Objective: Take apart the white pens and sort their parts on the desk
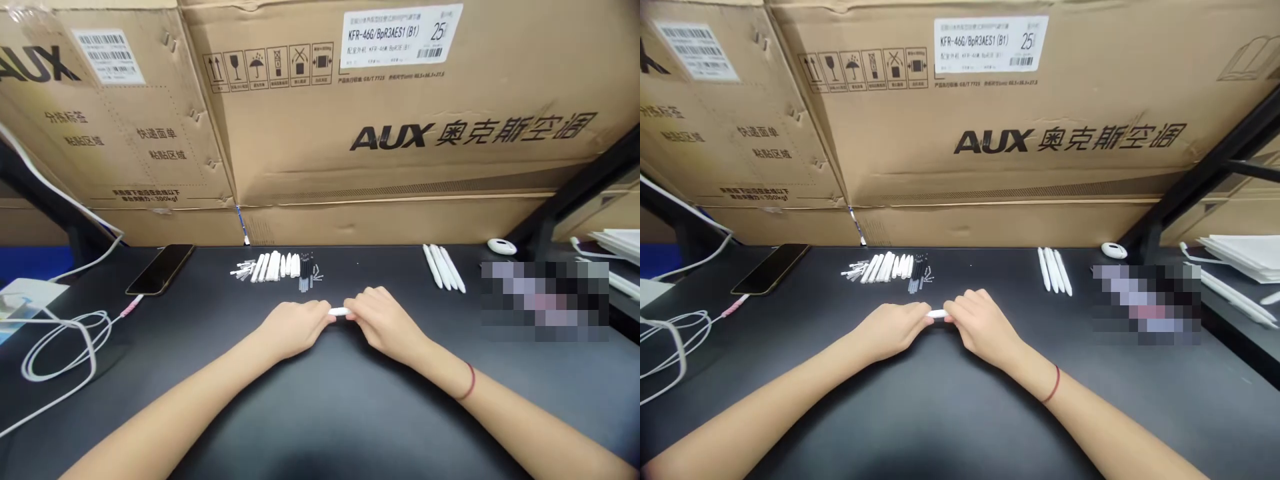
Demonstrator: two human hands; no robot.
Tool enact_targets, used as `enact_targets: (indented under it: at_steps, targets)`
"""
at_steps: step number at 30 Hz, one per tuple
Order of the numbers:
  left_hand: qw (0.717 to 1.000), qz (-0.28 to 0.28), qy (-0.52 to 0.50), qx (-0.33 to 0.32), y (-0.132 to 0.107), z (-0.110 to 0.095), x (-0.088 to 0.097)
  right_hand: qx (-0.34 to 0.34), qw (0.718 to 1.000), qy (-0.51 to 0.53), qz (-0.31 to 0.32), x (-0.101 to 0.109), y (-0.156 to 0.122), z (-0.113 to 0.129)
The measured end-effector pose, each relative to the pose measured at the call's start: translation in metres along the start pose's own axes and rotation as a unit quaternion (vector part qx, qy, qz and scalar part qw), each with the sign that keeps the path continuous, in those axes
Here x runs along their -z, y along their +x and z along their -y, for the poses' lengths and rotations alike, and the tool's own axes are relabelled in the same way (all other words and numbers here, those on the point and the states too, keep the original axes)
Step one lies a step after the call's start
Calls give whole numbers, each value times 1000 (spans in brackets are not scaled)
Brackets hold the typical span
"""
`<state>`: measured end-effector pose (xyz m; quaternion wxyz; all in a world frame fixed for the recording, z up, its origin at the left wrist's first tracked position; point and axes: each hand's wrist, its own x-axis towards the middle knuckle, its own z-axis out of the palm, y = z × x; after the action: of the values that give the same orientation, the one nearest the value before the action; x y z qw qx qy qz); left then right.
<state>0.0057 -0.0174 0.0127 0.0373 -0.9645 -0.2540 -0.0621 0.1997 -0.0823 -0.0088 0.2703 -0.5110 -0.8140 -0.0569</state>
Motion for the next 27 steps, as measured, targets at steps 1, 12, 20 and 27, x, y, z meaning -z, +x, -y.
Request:
enact_targets:
  at_steps: [1,12,20,27]
  targets:
    - [999,29,-28,8,0,1,2,21,999,-21,-14,0,-1,-2]
    - [1000,-18,-20,-4,-7,7,-5,-59,984,143,-84,0,-7,4]
    - [998,-52,-16,-22,-9,4,-7,-101,980,163,-53,-2,-8,7]
    - [998,-38,-39,-16,-11,6,-7,-104,984,145,-7,1,-8,8]
